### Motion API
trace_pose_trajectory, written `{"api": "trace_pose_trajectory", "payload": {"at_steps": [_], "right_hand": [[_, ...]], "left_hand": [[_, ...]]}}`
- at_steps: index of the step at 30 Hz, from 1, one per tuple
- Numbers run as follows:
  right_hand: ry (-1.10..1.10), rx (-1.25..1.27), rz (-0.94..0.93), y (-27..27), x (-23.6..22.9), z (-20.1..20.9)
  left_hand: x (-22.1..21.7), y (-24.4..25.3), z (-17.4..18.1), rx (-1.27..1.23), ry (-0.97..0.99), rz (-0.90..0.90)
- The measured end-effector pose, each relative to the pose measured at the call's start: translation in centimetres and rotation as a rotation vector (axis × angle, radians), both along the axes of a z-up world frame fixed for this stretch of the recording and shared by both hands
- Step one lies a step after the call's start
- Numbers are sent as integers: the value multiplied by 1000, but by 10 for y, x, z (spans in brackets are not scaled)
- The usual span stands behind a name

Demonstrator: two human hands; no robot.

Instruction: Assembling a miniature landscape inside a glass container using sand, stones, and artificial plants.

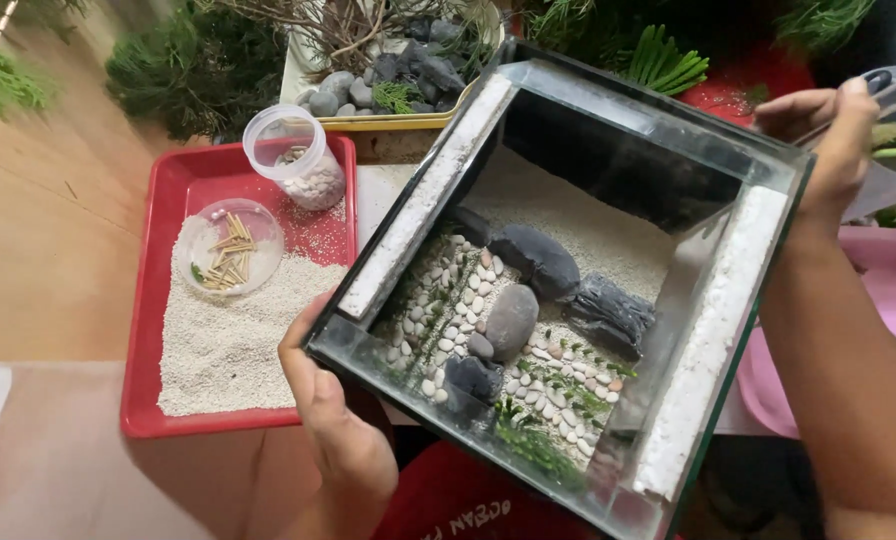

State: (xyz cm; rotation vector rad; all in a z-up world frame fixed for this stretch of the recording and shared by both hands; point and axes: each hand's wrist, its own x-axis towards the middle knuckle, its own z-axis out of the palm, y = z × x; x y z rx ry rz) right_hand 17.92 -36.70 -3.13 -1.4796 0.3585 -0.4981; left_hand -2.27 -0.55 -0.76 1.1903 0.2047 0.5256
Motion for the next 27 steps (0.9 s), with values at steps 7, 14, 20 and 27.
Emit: {"api": "trace_pose_trajectory", "payload": {"at_steps": [7, 14, 20, 27], "right_hand": [[-8, -163, 61, 9, 26, 2], [-135, -35, 78, 4, 69, -13], [-178, -71, 127, 8, 90, -13], [-168, -44, 170, 17, 102, -13]], "left_hand": [[-20, -12, 0, 148, 43, 93], [-49, -26, 0, 205, 148, 129], [-67, -29, -28, 363, 40, 146], [-91, 28, -168, 395, 145, -2]]}}
